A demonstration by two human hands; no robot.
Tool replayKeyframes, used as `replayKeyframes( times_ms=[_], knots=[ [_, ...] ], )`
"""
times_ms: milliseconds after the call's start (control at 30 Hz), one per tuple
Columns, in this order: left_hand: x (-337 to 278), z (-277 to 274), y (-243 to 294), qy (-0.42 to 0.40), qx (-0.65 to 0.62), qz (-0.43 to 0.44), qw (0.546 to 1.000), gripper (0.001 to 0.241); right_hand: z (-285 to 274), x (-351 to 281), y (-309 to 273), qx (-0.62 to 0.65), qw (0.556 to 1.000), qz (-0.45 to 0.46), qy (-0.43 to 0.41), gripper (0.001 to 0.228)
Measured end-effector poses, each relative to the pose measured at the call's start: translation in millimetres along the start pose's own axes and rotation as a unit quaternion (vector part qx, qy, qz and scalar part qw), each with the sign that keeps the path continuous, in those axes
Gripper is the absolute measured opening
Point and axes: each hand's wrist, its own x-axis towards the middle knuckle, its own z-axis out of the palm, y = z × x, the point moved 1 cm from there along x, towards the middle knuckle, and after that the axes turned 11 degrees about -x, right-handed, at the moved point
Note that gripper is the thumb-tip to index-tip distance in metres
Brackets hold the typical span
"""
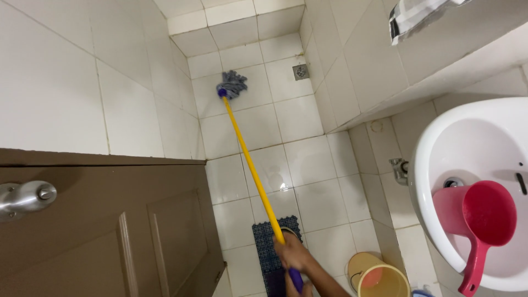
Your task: Mopping the tiled floor of a bathroom using a mop and bucket.
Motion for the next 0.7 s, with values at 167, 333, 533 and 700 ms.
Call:
replayKeyframes(
  times_ms=[167,333,533,700],
  knots=[
    [62.3,71.6,245.7,0.014,0.074,-0.030,0.997,0.071,-13.5,83.5,-61.6,0.068,0.995,-0.077,0.011,0.035],
    [109.2,84.1,337.5,-0.016,0.219,-0.079,0.972,0.047,-22.8,127.6,-120.7,0.181,0.975,-0.120,0.040,0.027],
    [152.5,91.2,358.7,-0.073,0.259,-0.066,0.961,0.038,-43.3,152.5,-150.2,0.271,0.950,-0.129,0.091,0.018],
    [147.6,109.9,379.2,-0.090,0.316,-0.072,0.942,0.046,-61.9,138.9,-156.5,0.295,0.939,-0.135,0.115,0.019]
  ],
)
